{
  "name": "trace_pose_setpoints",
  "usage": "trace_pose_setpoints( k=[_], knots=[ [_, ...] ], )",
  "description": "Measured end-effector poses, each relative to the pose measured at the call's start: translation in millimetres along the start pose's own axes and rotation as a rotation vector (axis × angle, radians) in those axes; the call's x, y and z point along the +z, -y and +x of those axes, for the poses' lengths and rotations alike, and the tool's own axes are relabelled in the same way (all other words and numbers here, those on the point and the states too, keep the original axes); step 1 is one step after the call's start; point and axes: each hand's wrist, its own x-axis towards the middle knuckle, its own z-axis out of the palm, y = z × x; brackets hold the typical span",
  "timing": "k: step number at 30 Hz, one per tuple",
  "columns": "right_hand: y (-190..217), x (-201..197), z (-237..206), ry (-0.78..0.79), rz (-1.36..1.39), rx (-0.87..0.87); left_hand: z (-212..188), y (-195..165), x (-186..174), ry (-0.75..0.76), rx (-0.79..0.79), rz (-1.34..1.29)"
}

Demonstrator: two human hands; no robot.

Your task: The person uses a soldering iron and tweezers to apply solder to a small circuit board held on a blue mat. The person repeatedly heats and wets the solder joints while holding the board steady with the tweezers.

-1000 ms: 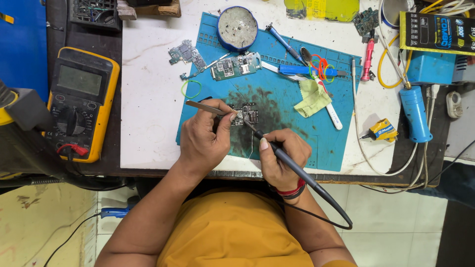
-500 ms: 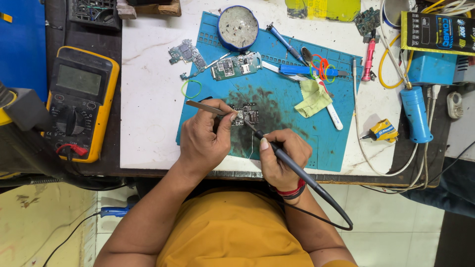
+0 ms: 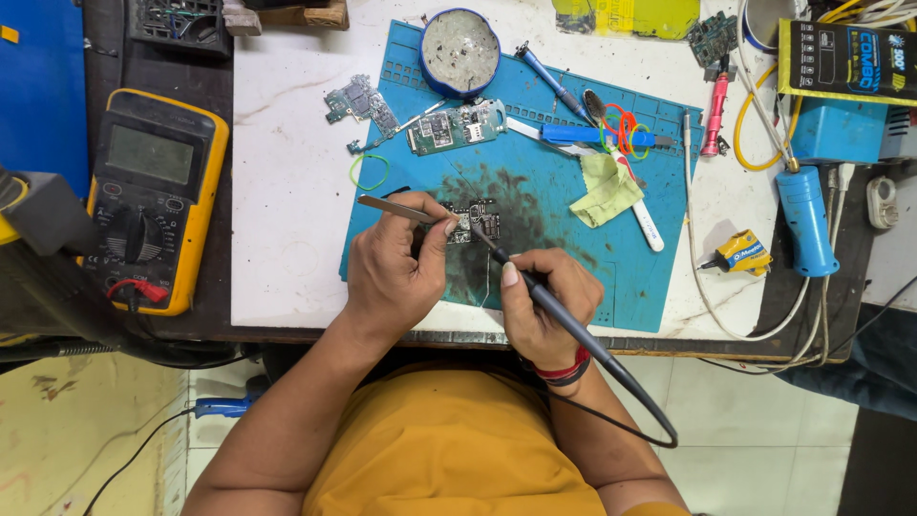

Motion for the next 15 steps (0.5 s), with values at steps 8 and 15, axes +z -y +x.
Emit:
trace_pose_setpoints(
  k=[8,15],
  knots=[
    [-0.8,0.4,-1.0,0.012,-0.014,0.022,-0.3,-0.3,0.4,-0.002,0.001,-0.004],
    [-1.5,0.3,-2.3,0.024,0.000,0.040,-0.2,0.5,-0.8,0.006,0.004,-0.003]
  ],
)
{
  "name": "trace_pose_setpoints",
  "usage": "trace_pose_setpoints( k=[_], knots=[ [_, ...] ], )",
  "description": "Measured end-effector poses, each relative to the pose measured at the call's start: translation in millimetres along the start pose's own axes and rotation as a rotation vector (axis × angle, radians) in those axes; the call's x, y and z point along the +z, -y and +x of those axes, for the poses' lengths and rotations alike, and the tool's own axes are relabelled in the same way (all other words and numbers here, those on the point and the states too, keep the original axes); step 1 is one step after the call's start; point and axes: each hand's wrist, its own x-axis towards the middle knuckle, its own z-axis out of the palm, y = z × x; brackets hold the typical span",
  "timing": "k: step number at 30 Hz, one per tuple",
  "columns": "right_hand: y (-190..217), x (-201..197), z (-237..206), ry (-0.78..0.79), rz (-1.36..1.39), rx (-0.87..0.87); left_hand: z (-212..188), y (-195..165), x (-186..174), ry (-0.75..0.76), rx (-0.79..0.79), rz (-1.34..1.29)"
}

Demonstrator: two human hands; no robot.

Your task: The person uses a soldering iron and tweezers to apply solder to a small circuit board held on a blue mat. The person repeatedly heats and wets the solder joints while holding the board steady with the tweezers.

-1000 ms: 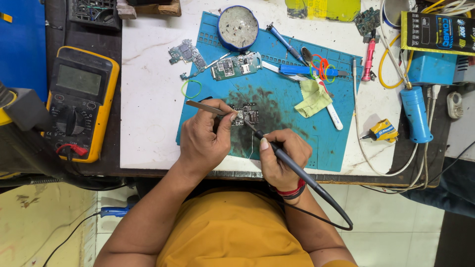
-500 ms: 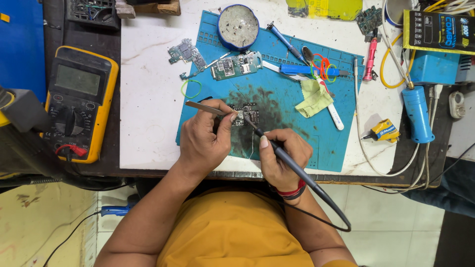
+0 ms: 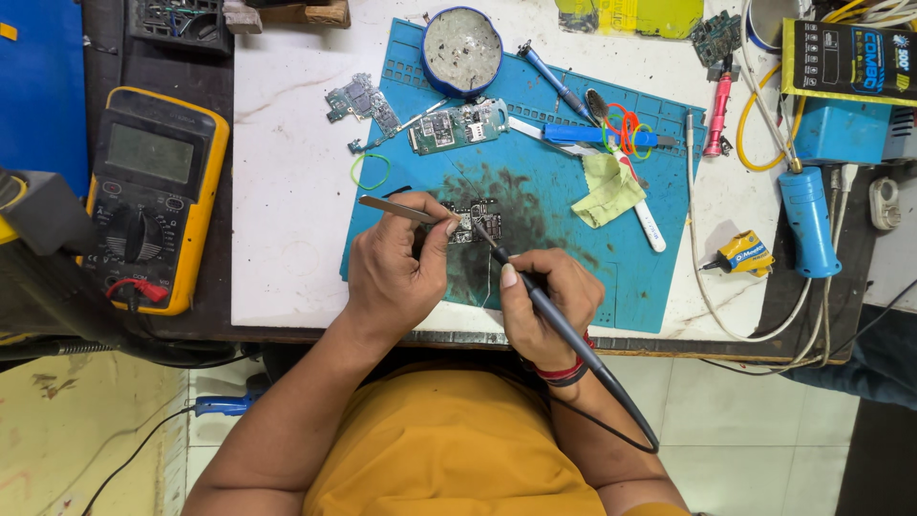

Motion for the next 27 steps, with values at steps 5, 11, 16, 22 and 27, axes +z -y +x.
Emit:
trace_pose_setpoints(
  k=[5,11,16,22,27],
  knots=[
    [-0.7,-0.6,0.3,0.005,-0.001,-0.010,0.2,-0.2,0.9,-0.005,0.010,0.009],
    [-0.5,-0.3,0.5,0.012,0.009,-0.013,-0.1,-0.4,0.2,-0.007,0.009,-0.003],
    [-1.4,0.0,1.2,0.014,0.003,-0.010,-0.1,-0.1,0.5,-0.013,0.016,0.009],
    [-1.1,-0.2,-0.3,0.012,0.005,-0.009,-0.5,-0.1,0.3,-0.005,0.000,0.000],
    [-1.2,-0.1,-0.7,-0.021,0.006,0.003,0.4,-0.7,-0.1,-0.002,0.007,0.016]
  ],
)
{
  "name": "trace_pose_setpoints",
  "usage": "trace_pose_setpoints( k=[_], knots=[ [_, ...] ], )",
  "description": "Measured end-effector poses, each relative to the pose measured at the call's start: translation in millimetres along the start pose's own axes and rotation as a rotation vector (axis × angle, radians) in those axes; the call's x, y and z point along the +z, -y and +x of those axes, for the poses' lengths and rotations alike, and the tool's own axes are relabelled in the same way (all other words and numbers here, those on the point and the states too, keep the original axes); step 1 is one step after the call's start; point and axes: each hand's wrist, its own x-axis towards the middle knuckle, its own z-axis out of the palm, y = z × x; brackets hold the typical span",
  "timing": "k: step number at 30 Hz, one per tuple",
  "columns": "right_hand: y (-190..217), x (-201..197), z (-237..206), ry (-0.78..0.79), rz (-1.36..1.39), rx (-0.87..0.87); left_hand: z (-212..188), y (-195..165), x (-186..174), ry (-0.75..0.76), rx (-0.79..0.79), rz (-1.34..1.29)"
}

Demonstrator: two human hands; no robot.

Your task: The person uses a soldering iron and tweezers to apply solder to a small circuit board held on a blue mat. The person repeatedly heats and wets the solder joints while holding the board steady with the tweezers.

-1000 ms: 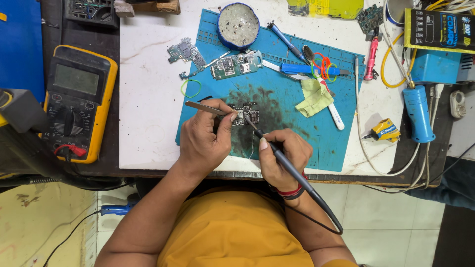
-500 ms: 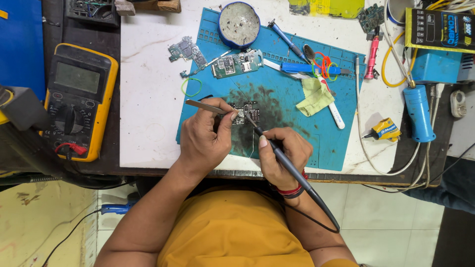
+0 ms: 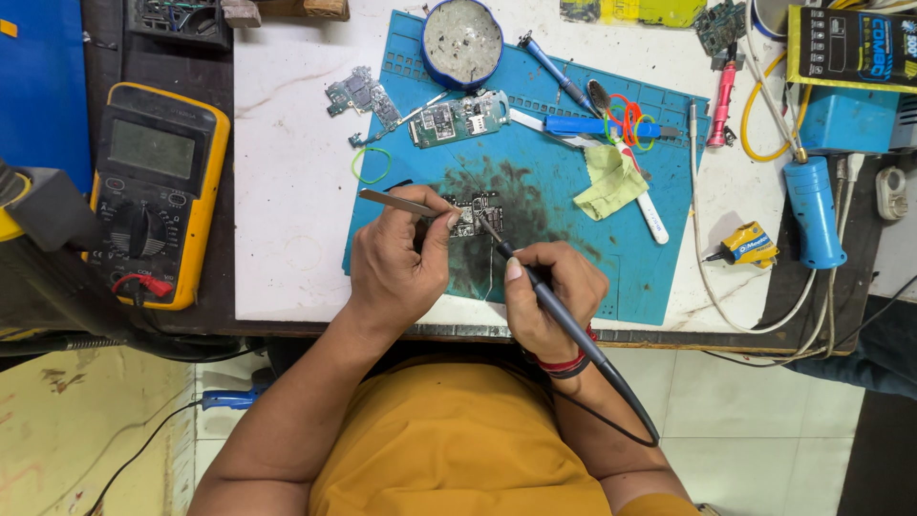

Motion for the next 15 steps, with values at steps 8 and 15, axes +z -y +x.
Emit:
trace_pose_setpoints(
  k=[8,15],
  knots=[
    [0.1,0.8,-0.7,-0.002,-0.010,0.005,-0.6,0.0,0.8,-0.007,-0.017,-0.014],
    [0.5,0.5,-0.1,-0.008,-0.016,0.004,-0.3,-0.9,-0.3,-0.011,-0.001,-0.003]
  ],
)
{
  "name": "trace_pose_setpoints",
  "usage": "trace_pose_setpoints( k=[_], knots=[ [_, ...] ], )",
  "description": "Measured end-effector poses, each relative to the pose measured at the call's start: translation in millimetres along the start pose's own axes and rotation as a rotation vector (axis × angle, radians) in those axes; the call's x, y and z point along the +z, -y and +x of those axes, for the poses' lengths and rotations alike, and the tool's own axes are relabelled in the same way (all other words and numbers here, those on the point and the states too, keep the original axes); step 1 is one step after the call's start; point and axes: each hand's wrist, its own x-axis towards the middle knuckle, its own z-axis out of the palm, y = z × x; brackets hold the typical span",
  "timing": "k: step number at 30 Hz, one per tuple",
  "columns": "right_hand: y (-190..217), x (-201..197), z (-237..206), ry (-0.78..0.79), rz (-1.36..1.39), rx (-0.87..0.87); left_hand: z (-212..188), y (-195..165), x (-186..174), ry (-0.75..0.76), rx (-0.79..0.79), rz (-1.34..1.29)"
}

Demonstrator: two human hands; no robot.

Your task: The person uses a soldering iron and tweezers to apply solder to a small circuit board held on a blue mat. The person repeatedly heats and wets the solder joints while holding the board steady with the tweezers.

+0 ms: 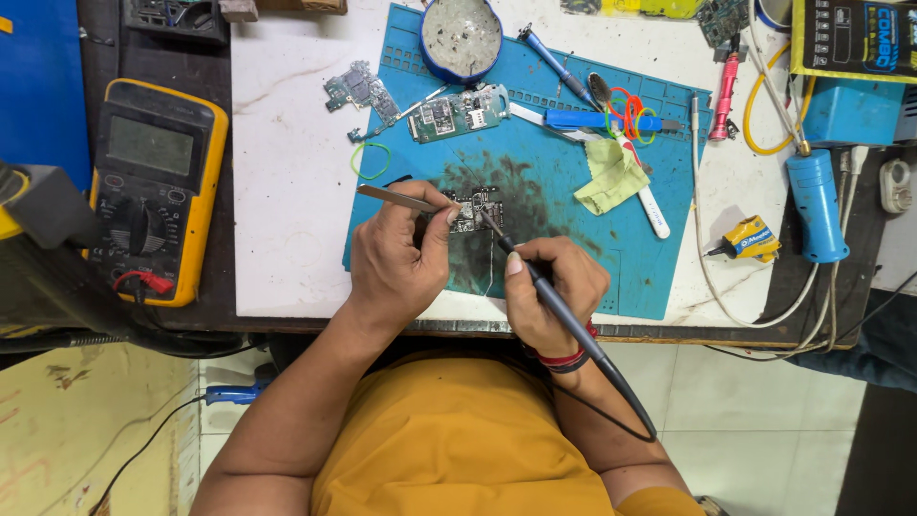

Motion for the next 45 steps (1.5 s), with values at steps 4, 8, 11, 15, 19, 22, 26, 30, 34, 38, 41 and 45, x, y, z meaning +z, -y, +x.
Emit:
trace_pose_setpoints(
  k=[4,8,11,15,19,22,26,30,34,38,41,45],
  knots=[
    [-1.2,0.8,-0.9,0.002,-0.016,-0.020,0.0,0.9,0.8,0.004,-0.008,-0.011],
    [-1.5,0.2,-2.0,-0.006,-0.006,-0.008,-0.7,1.1,0.5,0.007,-0.025,0.003],
    [-1.3,0.2,-2.3,-0.010,0.008,0.010,-1.0,0.7,1.0,0.007,-0.036,0.012],
    [-1.5,0.5,-1.6,-0.009,0.006,-0.004,-0.5,1.3,1.3,0.000,0.017,-0.024],
    [-1.1,0.7,-1.8,-0.017,0.004,0.006,-0.4,1.6,1.1,0.008,-0.008,-0.002],
    [-1.0,1.2,-1.4,-0.012,0.008,0.000,-0.2,1.5,0.5,0.001,0.000,-0.009],
    [-1.6,1.4,-1.4,-0.015,0.007,-0.009,-0.4,0.3,1.3,0.000,-0.005,-0.014],
    [-2.6,1.9,-1.9,-0.013,0.007,0.006,0.1,-0.1,1.1,-0.006,0.000,-0.007],
    [-0.5,3.1,-0.8,-0.043,0.002,0.019,0.2,0.0,0.6,0.001,-0.018,-0.009],
    [5.0,4.5,8.5,-0.013,-0.093,-0.045,1.3,0.5,0.4,0.001,-0.010,-0.004],
    [10.8,6.9,16.9,0.064,-0.251,-0.158,1.0,0.5,0.5,-0.003,0.013,0.003],
    [15.6,10.6,22.3,0.145,-0.307,-0.215,1.2,2.0,0.8,0.002,0.000,0.005]
  ],
)
